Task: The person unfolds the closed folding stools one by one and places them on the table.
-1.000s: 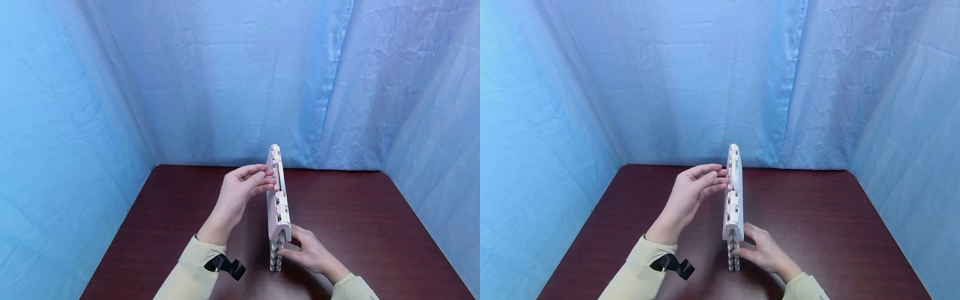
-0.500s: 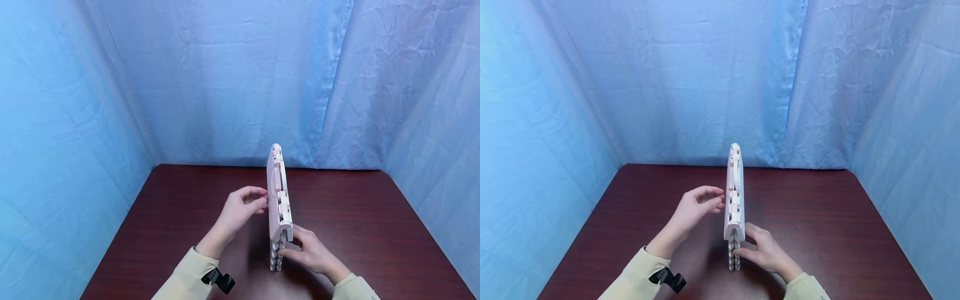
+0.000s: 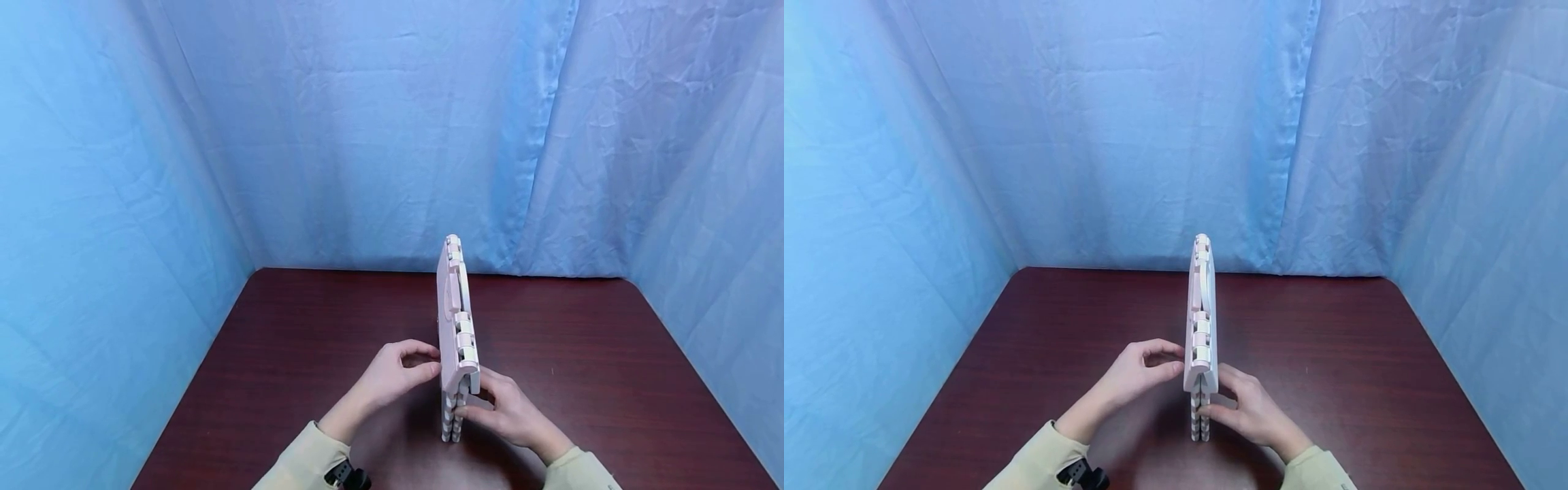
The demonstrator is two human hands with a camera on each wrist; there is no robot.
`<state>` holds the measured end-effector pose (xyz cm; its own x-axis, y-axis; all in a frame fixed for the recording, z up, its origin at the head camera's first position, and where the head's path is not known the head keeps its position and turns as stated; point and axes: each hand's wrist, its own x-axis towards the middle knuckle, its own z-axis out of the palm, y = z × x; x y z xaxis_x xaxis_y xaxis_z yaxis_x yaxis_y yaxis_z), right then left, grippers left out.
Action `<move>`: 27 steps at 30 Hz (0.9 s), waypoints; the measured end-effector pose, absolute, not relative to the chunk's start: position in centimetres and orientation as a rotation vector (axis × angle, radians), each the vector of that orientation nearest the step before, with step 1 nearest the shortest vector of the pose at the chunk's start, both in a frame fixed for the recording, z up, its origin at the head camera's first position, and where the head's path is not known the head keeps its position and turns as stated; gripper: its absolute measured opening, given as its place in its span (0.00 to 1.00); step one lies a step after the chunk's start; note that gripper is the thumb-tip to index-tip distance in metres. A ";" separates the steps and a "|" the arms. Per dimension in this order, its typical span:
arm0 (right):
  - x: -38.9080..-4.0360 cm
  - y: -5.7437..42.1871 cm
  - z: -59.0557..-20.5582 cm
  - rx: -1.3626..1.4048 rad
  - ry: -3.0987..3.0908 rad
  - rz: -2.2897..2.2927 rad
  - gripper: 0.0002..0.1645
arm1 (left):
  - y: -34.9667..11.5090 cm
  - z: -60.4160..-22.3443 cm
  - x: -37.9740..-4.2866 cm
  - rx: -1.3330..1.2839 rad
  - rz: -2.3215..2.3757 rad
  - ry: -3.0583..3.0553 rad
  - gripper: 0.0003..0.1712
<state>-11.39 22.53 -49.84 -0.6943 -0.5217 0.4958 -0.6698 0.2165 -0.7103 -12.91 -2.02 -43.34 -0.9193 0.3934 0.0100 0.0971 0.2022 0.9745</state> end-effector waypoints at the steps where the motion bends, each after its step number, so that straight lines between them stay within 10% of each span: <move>1: -11.4 22.5 -49.9 1.153 -2.327 1.482 0.25 | -2.0 -43.4 -12.8 0.474 1.780 2.232 0.19; 27: -11.4 22.7 -50.0 1.162 -2.309 1.484 0.26 | -2.2 -43.9 -12.0 0.620 1.740 2.303 0.12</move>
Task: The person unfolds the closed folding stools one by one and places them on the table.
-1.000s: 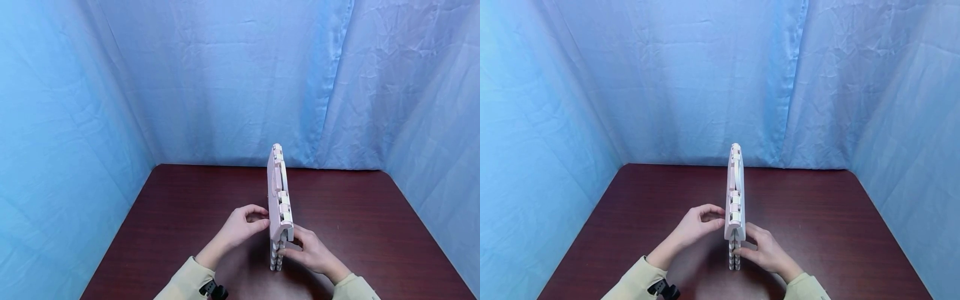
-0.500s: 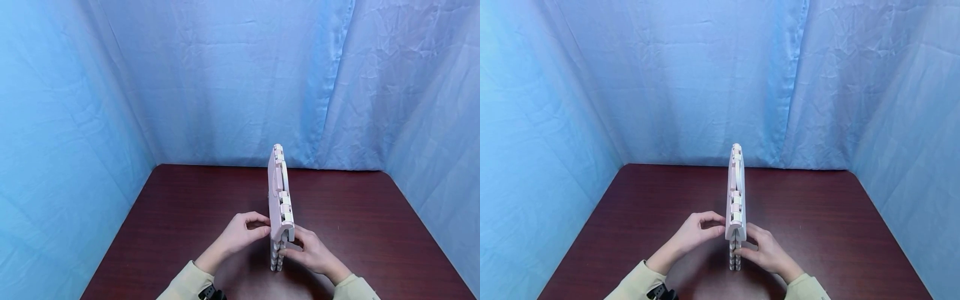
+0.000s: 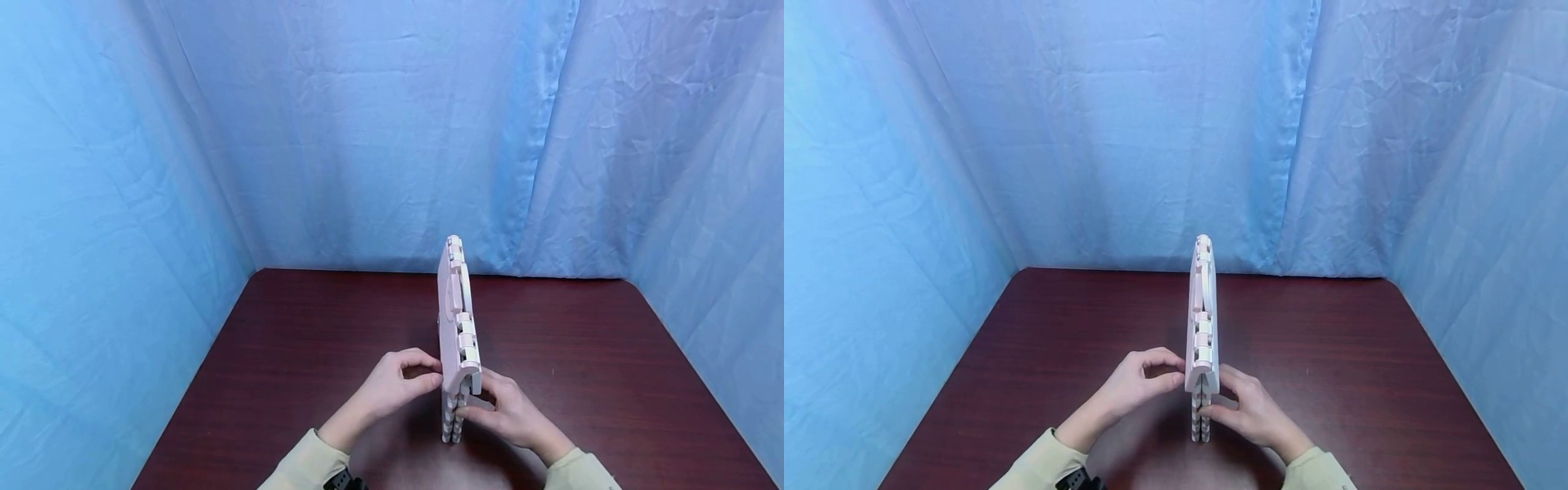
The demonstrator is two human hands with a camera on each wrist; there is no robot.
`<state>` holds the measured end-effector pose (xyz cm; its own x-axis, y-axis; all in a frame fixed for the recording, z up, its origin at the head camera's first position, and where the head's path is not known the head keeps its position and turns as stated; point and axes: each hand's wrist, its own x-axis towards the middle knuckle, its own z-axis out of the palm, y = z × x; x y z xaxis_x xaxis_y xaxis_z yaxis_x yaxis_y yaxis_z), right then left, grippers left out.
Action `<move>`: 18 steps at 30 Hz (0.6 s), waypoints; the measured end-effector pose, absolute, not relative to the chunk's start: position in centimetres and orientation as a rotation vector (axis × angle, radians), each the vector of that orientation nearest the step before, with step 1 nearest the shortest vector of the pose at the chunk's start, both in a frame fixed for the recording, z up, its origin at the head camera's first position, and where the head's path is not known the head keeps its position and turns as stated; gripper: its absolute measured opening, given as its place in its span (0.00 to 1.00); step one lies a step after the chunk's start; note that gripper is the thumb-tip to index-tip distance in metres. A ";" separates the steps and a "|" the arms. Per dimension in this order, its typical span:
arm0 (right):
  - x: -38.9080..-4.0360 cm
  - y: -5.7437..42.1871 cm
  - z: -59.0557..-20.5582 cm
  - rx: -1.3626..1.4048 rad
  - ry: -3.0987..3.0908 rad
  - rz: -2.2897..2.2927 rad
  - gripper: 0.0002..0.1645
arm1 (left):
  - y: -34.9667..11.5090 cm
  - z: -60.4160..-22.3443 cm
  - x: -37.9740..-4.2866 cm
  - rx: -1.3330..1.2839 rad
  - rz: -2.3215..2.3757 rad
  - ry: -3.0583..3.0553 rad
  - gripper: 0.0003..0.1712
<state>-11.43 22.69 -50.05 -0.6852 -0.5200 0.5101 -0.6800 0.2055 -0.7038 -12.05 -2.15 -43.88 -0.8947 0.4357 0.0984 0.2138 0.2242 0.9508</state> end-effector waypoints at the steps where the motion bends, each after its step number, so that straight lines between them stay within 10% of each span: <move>1: -11.4 22.7 -50.0 1.158 -2.309 1.485 0.27 | -2.2 -43.9 -12.0 0.624 1.737 2.306 0.12; 18: -11.4 22.9 -50.3 1.116 -2.347 1.515 0.26 | -2.1 -44.6 -12.0 0.638 1.708 2.311 0.16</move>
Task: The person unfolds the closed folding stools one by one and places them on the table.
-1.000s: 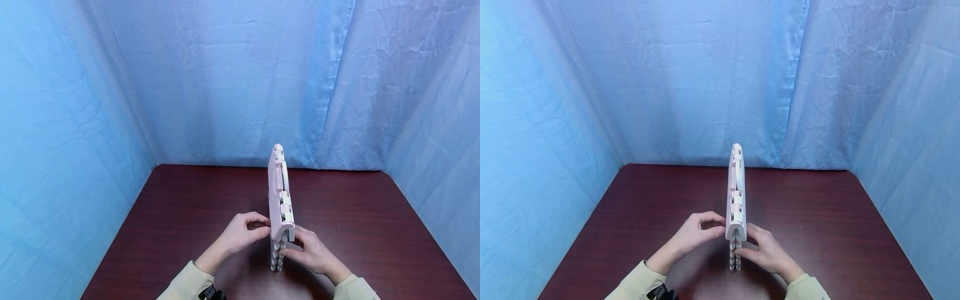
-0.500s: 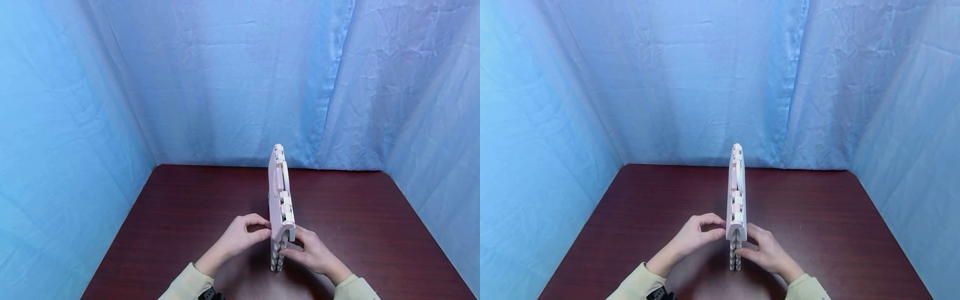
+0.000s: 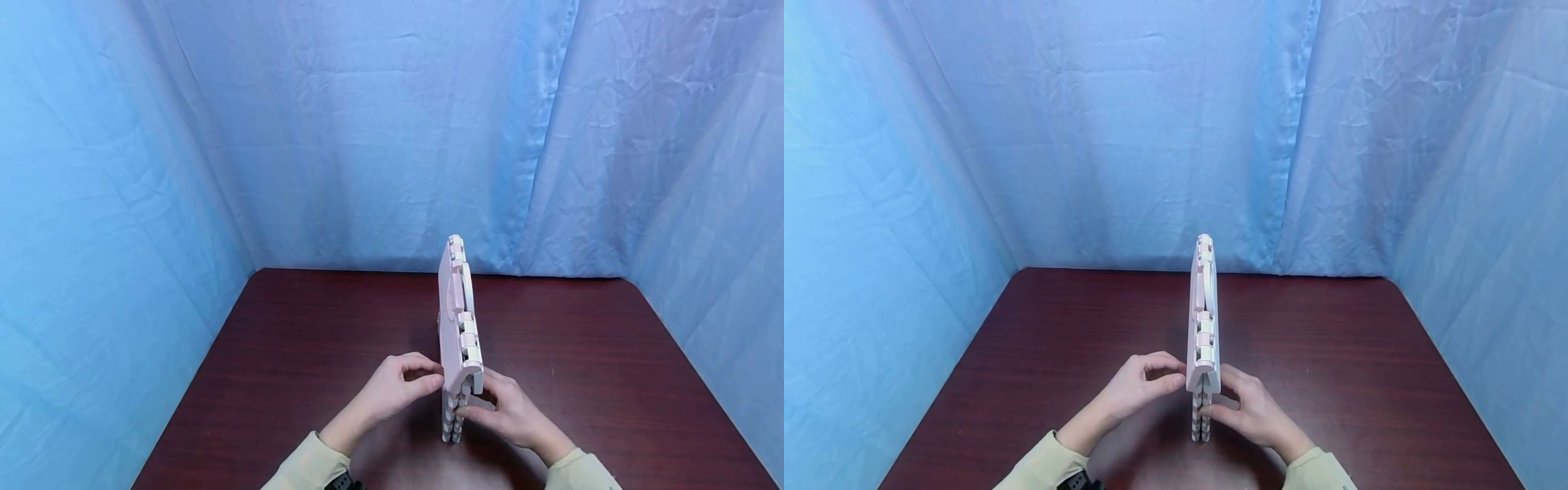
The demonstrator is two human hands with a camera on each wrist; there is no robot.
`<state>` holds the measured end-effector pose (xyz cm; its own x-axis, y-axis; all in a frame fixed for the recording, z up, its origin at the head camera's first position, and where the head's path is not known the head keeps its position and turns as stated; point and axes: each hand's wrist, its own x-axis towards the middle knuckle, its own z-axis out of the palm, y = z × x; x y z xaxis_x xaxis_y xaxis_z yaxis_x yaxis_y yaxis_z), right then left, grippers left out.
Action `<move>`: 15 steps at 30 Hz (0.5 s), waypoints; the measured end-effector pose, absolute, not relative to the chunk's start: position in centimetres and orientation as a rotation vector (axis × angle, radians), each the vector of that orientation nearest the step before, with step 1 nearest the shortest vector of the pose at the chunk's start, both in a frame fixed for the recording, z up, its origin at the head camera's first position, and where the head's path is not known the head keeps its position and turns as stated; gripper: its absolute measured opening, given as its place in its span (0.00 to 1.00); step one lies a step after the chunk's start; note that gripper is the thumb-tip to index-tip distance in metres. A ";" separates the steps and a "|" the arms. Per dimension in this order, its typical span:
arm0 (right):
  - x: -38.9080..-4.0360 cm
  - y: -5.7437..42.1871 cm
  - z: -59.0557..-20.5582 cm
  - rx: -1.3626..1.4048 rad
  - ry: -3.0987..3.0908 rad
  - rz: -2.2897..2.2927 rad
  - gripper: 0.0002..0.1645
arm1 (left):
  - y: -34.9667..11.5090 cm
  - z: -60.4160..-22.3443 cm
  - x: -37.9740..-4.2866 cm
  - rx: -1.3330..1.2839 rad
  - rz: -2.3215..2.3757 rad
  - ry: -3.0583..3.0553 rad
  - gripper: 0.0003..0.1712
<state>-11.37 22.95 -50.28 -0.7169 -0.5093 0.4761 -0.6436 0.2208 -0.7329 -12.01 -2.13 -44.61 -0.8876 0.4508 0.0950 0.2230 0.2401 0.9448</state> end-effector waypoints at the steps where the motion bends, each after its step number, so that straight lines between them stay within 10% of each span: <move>1: -11.4 23.0 -50.3 1.107 -2.359 1.522 0.26 | -2.1 -44.6 -12.0 0.636 1.715 2.302 0.16; 15: -11.4 22.9 -50.5 1.099 -2.361 1.505 0.26 | -2.1 -45.6 -11.8 0.693 1.726 2.175 0.19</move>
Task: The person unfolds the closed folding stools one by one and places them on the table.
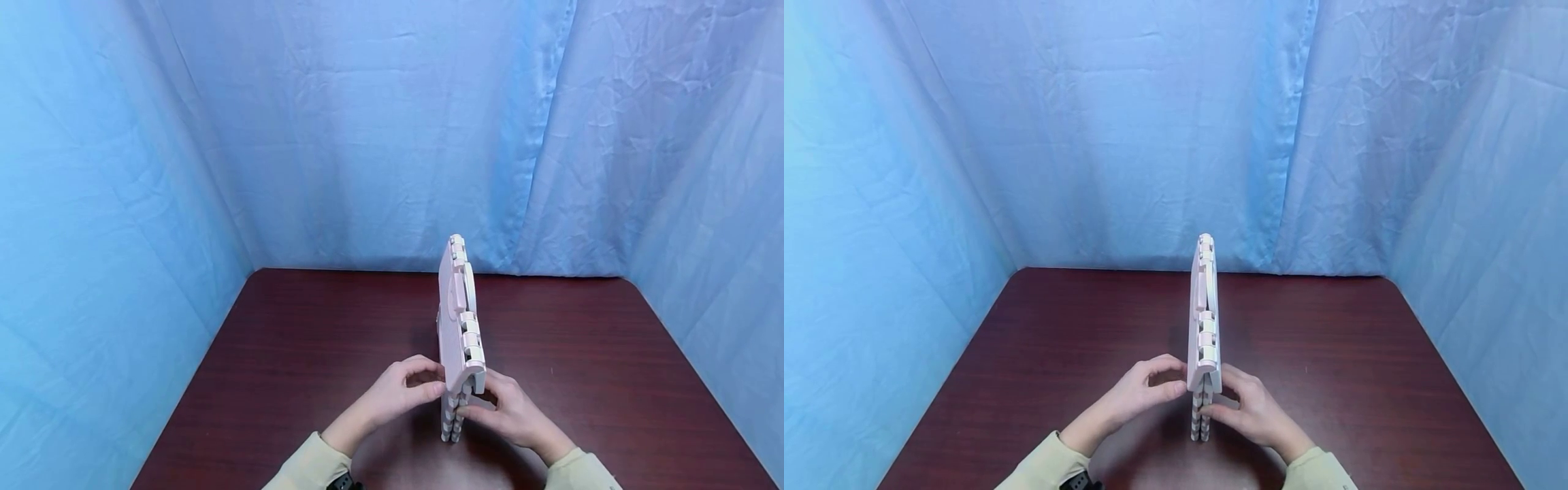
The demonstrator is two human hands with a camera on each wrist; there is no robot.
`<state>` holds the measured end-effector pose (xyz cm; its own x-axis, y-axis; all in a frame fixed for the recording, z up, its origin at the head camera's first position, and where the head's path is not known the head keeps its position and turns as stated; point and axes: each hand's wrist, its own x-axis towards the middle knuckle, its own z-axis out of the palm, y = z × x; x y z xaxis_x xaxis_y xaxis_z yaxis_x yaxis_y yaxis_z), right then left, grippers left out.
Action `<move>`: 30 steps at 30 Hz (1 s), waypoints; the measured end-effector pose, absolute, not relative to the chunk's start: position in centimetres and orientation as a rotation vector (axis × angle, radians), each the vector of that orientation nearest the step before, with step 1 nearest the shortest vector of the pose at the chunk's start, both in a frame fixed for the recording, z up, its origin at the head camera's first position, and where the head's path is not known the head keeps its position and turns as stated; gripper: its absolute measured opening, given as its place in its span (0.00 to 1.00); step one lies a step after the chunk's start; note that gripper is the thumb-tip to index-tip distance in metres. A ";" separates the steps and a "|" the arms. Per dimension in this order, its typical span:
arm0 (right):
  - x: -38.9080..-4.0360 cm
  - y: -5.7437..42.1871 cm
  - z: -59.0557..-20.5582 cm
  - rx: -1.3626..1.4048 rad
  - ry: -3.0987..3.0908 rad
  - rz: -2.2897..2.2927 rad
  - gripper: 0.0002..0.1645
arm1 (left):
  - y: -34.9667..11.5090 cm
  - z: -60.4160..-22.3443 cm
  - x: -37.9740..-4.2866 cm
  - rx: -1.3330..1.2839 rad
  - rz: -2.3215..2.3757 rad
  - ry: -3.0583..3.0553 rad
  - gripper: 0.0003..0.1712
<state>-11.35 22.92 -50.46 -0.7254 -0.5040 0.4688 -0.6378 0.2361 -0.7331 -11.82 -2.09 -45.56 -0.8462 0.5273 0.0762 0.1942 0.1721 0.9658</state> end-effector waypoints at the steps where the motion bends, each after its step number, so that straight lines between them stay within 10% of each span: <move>1: -11.3 22.9 -50.5 1.100 -2.359 1.497 0.26 | -2.0 -45.6 -11.7 0.700 1.722 2.159 0.19; 30: -11.2 22.8 -51.2 1.135 -2.267 1.495 0.27 | -0.5 -47.3 -11.4 0.889 1.581 2.547 0.20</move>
<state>-11.25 22.78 -51.16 -0.6859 -0.4885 0.5394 -0.6882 0.1945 -0.6989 -11.40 -0.55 -47.26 -0.8383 0.4703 0.2758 0.4557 0.3270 0.8279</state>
